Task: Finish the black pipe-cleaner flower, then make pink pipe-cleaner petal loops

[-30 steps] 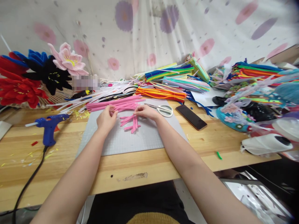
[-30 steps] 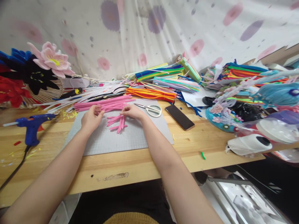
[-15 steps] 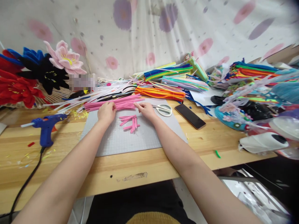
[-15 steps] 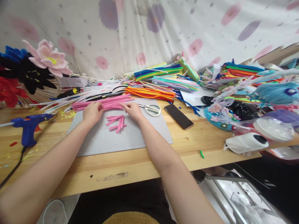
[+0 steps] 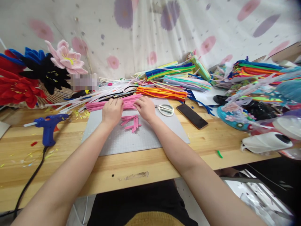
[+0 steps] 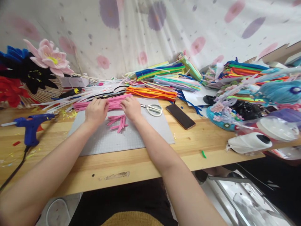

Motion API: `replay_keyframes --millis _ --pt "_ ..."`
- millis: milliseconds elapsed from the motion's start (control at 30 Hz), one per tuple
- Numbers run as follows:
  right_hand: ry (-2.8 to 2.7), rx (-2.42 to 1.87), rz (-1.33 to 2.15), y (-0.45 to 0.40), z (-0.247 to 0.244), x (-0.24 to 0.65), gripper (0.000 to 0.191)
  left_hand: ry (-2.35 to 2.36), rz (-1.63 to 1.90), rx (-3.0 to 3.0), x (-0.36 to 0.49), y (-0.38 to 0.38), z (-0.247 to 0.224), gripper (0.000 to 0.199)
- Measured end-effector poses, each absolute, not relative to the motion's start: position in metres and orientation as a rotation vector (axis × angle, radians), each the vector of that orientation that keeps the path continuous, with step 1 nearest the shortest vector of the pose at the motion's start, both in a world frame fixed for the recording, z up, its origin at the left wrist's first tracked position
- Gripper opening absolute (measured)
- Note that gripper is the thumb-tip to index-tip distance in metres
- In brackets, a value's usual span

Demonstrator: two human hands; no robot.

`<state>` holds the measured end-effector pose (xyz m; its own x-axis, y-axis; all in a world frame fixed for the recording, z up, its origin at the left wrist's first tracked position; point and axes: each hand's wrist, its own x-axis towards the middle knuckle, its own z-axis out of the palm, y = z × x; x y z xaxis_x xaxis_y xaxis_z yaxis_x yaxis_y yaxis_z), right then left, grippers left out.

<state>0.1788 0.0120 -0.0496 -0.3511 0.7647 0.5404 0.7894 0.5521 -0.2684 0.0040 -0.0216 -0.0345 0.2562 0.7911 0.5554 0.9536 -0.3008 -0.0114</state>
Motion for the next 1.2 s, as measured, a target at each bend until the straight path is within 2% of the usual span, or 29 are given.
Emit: replay_keyframes --millis 167,267,367,500,633,800,1200 --pt "-1.951 -1.264 0.006 0.016 -0.047 0.188 0.019 -1.737 -0.736 -2.180 0.004 -0.021 -0.034 0.034" --pt "-1.800 -1.233 0.138 0.018 -0.046 0.190 0.016 -1.859 -0.939 -2.155 0.002 -0.023 -0.037 0.033" --pt "-1.667 -1.113 0.488 0.021 -0.045 0.186 0.017 -2.082 -1.286 -2.187 0.006 -0.027 -0.044 0.029" --pt "-1.485 -0.872 1.083 0.020 -0.046 0.177 0.027 -2.596 -2.016 -2.177 0.022 -0.035 -0.046 0.023" --pt "-1.403 -0.811 1.317 0.015 -0.045 0.172 0.032 -2.835 -2.479 -2.105 0.031 -0.045 -0.036 0.014" --pt "-1.484 -0.796 1.350 0.011 -0.047 0.169 0.033 -2.986 -2.578 -2.086 0.027 -0.049 -0.032 0.012" --pt "-1.538 -0.808 1.370 0.007 -0.046 0.167 0.029 -3.048 -2.452 -2.178 0.028 -0.049 -0.036 0.008"
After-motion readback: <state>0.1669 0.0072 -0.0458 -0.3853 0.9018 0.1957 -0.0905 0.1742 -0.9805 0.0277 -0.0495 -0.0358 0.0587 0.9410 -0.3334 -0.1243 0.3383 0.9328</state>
